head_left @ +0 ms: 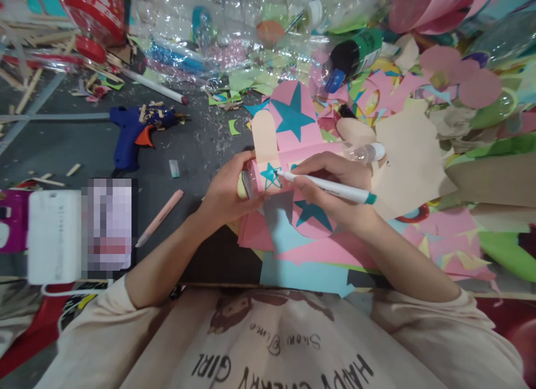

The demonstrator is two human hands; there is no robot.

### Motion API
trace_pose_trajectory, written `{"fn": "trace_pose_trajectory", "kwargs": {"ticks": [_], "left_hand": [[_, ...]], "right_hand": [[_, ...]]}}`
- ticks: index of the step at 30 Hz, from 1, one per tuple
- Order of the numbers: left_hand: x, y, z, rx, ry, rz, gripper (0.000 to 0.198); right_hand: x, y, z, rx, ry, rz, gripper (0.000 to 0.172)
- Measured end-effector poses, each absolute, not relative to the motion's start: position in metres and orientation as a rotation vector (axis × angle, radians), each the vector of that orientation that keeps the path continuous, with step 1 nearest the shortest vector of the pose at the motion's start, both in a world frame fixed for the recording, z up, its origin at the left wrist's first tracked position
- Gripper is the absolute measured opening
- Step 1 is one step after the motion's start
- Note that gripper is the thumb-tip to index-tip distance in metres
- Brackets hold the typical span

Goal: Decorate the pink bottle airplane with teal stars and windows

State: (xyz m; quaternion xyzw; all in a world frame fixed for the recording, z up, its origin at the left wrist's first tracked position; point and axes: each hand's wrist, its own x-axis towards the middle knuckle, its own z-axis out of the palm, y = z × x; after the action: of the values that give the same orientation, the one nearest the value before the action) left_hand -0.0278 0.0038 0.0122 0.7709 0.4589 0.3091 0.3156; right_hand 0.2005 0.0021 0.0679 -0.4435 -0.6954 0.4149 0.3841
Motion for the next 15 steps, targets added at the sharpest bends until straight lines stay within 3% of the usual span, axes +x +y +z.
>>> {"fn": "trace_pose_trajectory", "kwargs": {"ticks": [15], "left_hand": [[-0.0273, 0.003, 0.0102, 2.022, 1.232, 0.806, 0.058]], "right_hand": [[0.2011, 0.0026, 0.0668, -1.115, -1.755, 1.106, 0.019]]}}
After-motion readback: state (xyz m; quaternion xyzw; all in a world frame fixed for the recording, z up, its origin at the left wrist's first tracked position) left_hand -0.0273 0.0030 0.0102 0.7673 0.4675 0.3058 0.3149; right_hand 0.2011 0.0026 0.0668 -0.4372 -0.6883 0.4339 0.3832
